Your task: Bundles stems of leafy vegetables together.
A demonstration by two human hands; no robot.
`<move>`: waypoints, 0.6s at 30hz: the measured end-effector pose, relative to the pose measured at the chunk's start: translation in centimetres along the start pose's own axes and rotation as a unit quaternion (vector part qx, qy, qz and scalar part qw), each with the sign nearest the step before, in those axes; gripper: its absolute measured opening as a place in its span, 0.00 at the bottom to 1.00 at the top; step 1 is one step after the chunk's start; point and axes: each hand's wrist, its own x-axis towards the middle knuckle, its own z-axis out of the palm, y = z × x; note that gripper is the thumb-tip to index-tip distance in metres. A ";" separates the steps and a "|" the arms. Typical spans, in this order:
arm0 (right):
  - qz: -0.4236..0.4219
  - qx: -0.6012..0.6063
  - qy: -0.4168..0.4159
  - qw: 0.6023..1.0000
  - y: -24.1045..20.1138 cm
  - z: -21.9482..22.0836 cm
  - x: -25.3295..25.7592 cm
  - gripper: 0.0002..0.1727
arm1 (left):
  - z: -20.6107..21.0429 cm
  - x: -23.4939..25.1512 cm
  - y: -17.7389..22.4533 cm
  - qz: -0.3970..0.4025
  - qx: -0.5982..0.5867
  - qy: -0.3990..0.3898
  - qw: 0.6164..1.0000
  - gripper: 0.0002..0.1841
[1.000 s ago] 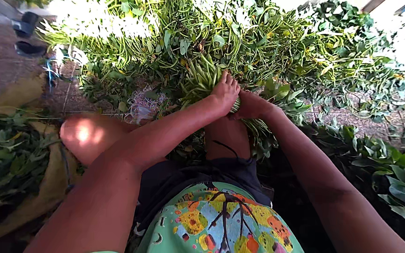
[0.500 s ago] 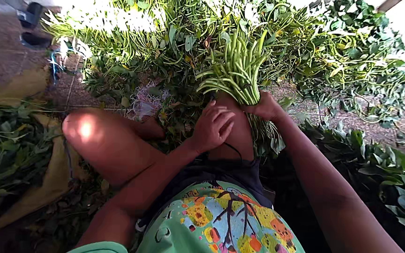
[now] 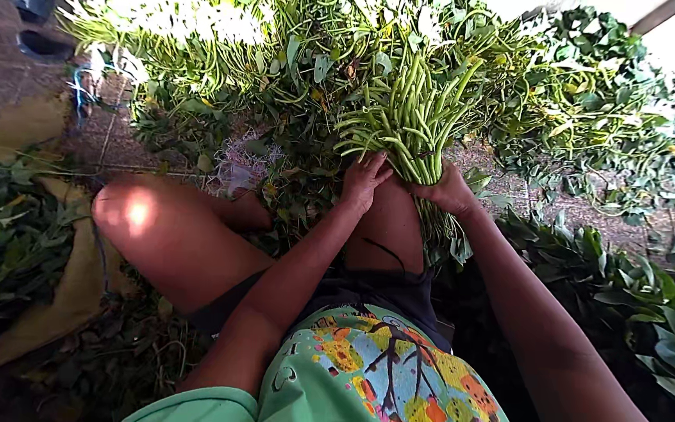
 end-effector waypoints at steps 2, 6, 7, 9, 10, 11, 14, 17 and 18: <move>0.002 -0.031 0.002 1.000 -0.3 0.2 -0.1 0.45 | 0.7 0.3 0.2 -0.031 -0.042 0.057 0.997 0.14; 0.035 -0.166 -0.003 0.986 -3.6 0.7 -0.4 0.51 | 2.0 0.8 2.4 -0.004 0.009 0.089 0.996 0.11; 0.044 -0.194 0.003 0.980 -4.7 0.9 -0.4 0.51 | 1.9 0.9 3.1 0.025 0.034 0.080 0.996 0.11; 0.072 -0.229 0.024 0.971 -6.1 1.8 -0.4 0.51 | 1.3 0.8 4.1 0.056 0.071 0.045 0.995 0.12; 0.093 -0.239 0.028 0.966 -6.6 2.2 -0.3 0.50 | 0.7 0.7 4.4 0.051 0.075 0.019 0.996 0.13; 0.114 -0.249 0.027 0.961 -6.9 2.4 -0.1 0.49 | 0.0 0.6 4.3 0.038 0.076 -0.003 0.996 0.14; 0.157 -0.286 -0.008 0.945 -7.6 2.6 1.0 0.47 | -2.5 0.1 3.4 -0.023 0.148 -0.041 0.988 0.18; 0.161 -0.302 -0.033 0.939 -8.4 2.4 1.8 0.47 | -3.7 -0.8 3.2 -0.038 0.230 -0.070 0.970 0.20; 0.154 -0.300 -0.033 0.941 -8.4 2.3 1.9 0.47 | -3.6 -1.1 3.5 -0.020 0.229 -0.078 0.970 0.17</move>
